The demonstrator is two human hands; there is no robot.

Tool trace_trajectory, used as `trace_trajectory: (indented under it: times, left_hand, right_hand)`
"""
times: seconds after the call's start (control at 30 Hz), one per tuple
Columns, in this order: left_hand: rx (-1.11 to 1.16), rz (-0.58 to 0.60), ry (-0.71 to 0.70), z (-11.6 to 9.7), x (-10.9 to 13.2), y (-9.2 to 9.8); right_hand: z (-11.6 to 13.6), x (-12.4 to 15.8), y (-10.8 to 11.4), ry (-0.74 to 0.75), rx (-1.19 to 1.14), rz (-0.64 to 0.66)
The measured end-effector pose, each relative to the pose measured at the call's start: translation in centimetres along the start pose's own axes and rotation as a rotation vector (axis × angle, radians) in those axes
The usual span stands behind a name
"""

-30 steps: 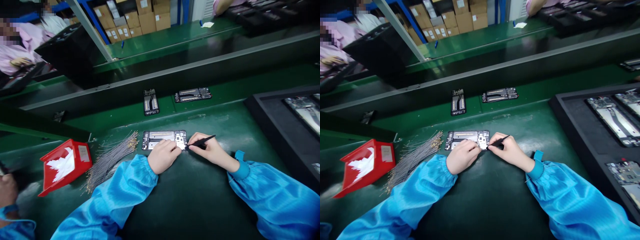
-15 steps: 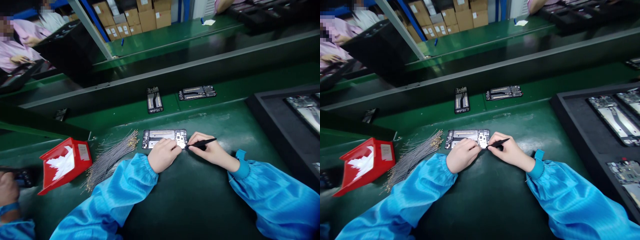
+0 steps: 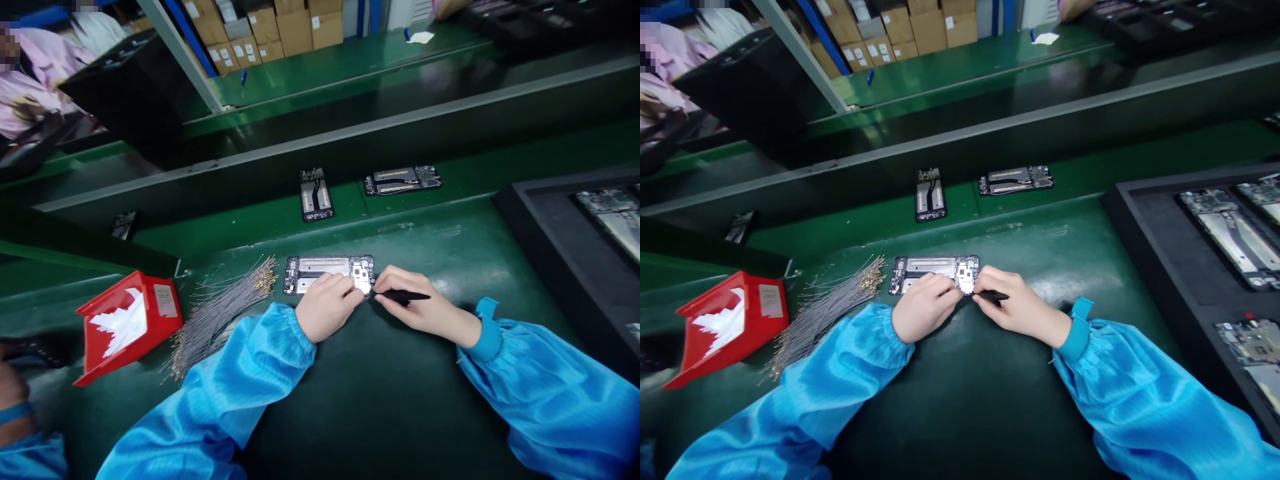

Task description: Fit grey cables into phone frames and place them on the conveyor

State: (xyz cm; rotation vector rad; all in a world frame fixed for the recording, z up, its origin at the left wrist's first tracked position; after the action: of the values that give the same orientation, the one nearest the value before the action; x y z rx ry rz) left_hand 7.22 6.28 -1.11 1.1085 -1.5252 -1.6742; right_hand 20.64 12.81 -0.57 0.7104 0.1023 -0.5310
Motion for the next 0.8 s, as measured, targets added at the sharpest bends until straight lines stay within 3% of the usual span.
trace_trajectory:
  times: [0.27, 0.4, 0.53, 0.7, 0.8]
  left_hand:
    - [0.009, 0.002, 0.020, 0.1, -0.1, 0.2]
    - [0.087, 0.006, 0.034, 0.5, -0.1, 0.0]
    - [0.200, -0.018, 0.085, 0.9, -0.3, -0.2]
    - [0.251, -0.042, 0.125, 1.0, -0.7, -0.4]
    - [0.269, -0.046, 0.136, 1.0, -0.7, -0.4]
  right_hand:
    - [0.6, -0.4, -0.1, 0.054, 0.058, 0.037]
    - [-0.8, -0.5, 0.5, -0.053, -0.054, -0.024]
    - [-1.7, -1.2, 1.6, -0.086, 0.019, -0.134]
    - [-1.9, -2.6, 0.9, 0.072, 0.291, 0.030]
    - [-2.0, -3.0, 0.2, 0.093, 0.352, 0.117]
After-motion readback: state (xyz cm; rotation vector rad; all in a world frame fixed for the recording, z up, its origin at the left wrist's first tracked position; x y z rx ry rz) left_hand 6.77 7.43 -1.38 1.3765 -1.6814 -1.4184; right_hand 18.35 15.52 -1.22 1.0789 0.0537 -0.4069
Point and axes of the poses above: each hand's wrist, its own x-axis away from the middle knuckle, its own y-axis out of the back of the hand, z = x × y, the point moved 4 cm from there along -x, towards the middle knuckle, and after that the axes turned 3 degrees about z, right-handed, at the moved point
